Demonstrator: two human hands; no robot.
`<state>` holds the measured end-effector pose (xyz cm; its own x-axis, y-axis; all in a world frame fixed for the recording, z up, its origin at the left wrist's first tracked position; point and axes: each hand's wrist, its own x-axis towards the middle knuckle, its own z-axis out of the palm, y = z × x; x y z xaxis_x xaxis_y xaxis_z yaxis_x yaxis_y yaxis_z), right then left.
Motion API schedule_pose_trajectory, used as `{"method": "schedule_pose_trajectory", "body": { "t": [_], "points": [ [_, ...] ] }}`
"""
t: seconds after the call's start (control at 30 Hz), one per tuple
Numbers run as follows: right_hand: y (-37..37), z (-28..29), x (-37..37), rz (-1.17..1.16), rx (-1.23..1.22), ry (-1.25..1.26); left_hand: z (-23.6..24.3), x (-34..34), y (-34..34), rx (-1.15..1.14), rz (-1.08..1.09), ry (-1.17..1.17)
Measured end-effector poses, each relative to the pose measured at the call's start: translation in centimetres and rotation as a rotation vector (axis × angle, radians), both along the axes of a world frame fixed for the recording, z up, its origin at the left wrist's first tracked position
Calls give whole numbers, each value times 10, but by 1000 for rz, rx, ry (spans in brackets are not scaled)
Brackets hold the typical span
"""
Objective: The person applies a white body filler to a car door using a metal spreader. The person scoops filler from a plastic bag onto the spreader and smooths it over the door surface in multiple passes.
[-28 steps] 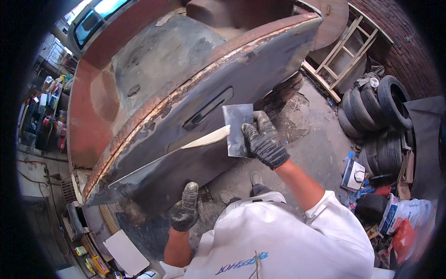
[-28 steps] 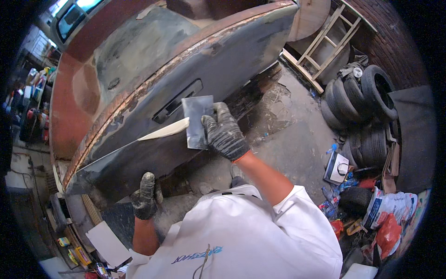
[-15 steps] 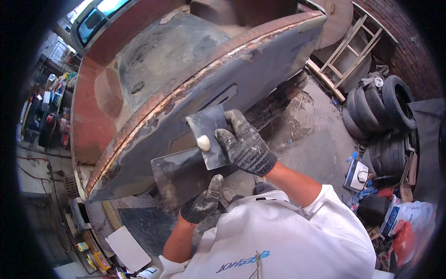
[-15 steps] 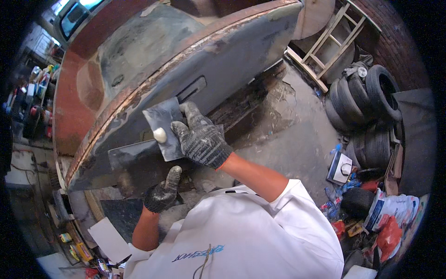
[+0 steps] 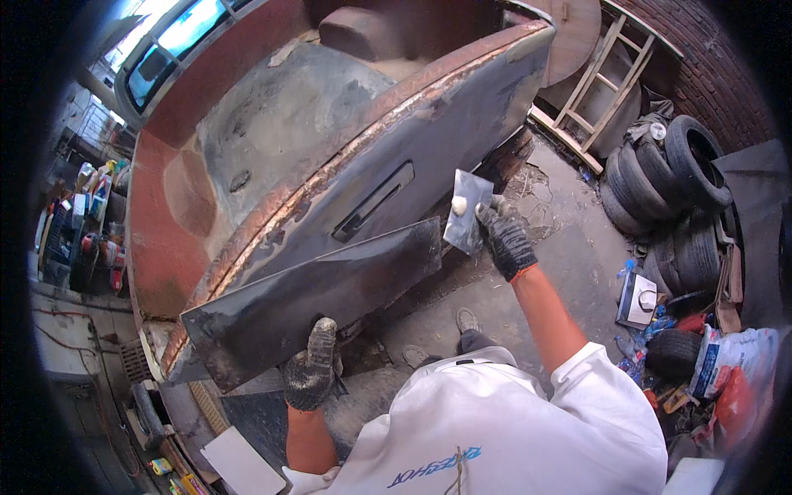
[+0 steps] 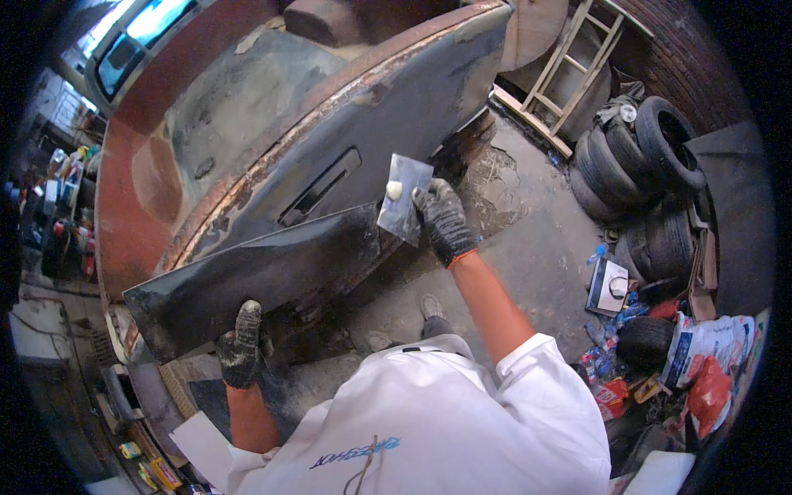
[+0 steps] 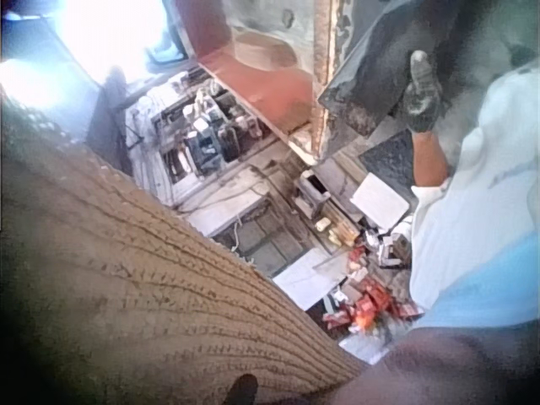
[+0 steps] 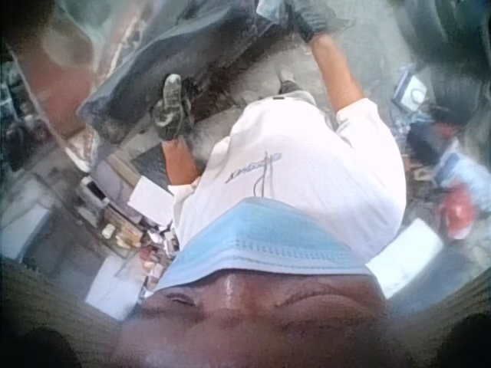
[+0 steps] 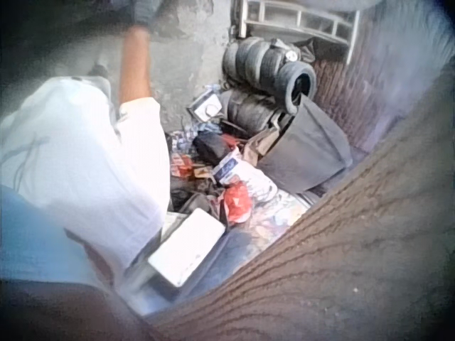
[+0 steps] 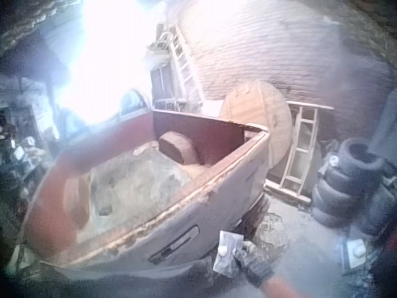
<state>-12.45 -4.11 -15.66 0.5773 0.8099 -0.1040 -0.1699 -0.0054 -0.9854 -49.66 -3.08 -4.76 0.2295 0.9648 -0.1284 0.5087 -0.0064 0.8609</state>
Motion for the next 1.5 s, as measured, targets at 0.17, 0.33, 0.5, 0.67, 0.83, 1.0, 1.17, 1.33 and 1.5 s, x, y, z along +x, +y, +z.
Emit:
{"method": "schedule_pose_trajectory", "body": {
  "t": [0.17, 0.33, 0.5, 0.67, 0.83, 1.0, 1.17, 1.33, 1.5],
  "points": [
    [-6, 23, -50, -165, -38, -459, -26, 11, 19, 705, -305, 93],
    [-22, 42, -70, 92, 12, -198, -47, 47, 17, 1217, -805, 481],
    [-62, 16, 16, 339, 112, 30, -28, 83, -4, 552, -663, 68],
    [-107, -8, 108, 644, -140, -172, -19, 144, -29, 153, -638, -174],
    [-122, 29, 134, 645, -11, 12, -51, 228, -66, 101, -855, -65],
    [-122, 21, 127, 513, 29, 242, -77, 203, -106, 445, -741, 417],
    [-139, -34, 115, 480, -22, 555, -64, 111, -145, 8, -178, 380],
    [-150, -63, 47, 582, -153, 607, -4, -37, -213, 657, 399, -256],
    [-131, -44, -119, 777, -160, 521, -29, -129, -268, 193, 1123, -522]
  ]
}}
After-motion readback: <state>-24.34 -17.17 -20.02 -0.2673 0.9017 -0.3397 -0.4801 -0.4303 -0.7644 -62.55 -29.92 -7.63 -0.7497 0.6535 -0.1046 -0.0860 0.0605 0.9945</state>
